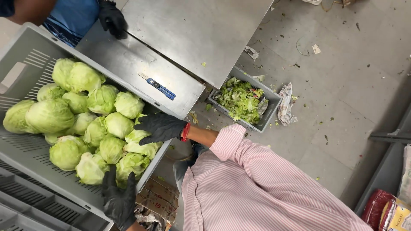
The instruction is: The person unwraps a head of lettuce from newspaper wrapping, tears off damaged outer leaves by hand, and drops the trimmings into a waste bin. They then place the trimmed lettuce heads into a plastic crate and later use a blue utility knife to trim the heads in the crate.
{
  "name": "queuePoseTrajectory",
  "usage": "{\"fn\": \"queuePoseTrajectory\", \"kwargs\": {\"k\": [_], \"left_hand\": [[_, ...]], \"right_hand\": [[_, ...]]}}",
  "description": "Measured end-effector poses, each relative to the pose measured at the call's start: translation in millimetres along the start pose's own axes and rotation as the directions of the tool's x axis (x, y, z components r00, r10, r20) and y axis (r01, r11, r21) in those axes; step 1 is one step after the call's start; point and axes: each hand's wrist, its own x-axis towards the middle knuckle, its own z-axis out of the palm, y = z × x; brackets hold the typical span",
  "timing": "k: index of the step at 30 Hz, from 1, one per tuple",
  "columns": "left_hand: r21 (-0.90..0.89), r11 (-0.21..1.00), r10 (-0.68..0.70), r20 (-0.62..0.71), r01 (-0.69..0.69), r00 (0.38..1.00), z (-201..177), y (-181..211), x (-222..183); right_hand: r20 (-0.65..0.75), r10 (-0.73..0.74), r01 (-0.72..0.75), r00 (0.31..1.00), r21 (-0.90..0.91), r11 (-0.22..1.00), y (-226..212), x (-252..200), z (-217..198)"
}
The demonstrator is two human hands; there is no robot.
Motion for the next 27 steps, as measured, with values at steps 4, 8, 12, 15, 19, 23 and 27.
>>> {"fn": "queuePoseTrajectory", "kwargs": {"k": [4, 8, 12, 15, 19, 23, 27], "left_hand": [[-0.081, 0.996, -0.047, -0.012, 0.046, 0.999, 1.6, 5.6, -0.8], [-0.083, 0.994, -0.073, -0.044, 0.070, 0.996, 4.7, -0.9, -1.6], [-0.025, 0.999, -0.036, -0.121, 0.033, 0.992, 8.7, -3.6, -2.7], [-0.039, 0.999, -0.036, -0.177, 0.030, 0.984, 4.6, 6.4, -2.6], [-0.073, 0.996, -0.055, -0.188, 0.042, 0.981, 1.3, 12.8, -1.6], [-0.044, 0.998, -0.061, -0.198, 0.053, 0.978, 2.7, 11.6, -3.1], [-0.005, 0.998, -0.056, -0.219, 0.056, 0.974, 2.6, 14.8, -1.9]], "right_hand": [[-0.015, -0.037, 0.037, 0.999, -0.003, 0.999, 14.4, -0.9, 14.1], [-0.099, -0.125, 0.118, 0.987, -0.076, 0.990, 10.7, -2.7, 11.6], [-0.110, -0.100, 0.088, 0.989, -0.108, 0.990, 14.9, -5.3, 11.9], [-0.106, -0.112, 0.100, 0.988, -0.117, 0.988, 3.6, -6.4, -1.7], [-0.113, -0.142, 0.128, 0.983, -0.125, 0.984, 10.2, -7.1, 1.6], [-0.181, -0.202, 0.173, 0.963, -0.166, 0.971, 17.2, -8.2, 7.8], [-0.218, -0.230, 0.199, 0.948, -0.155, 0.968, 7.1, -11.6, -3.1]]}}
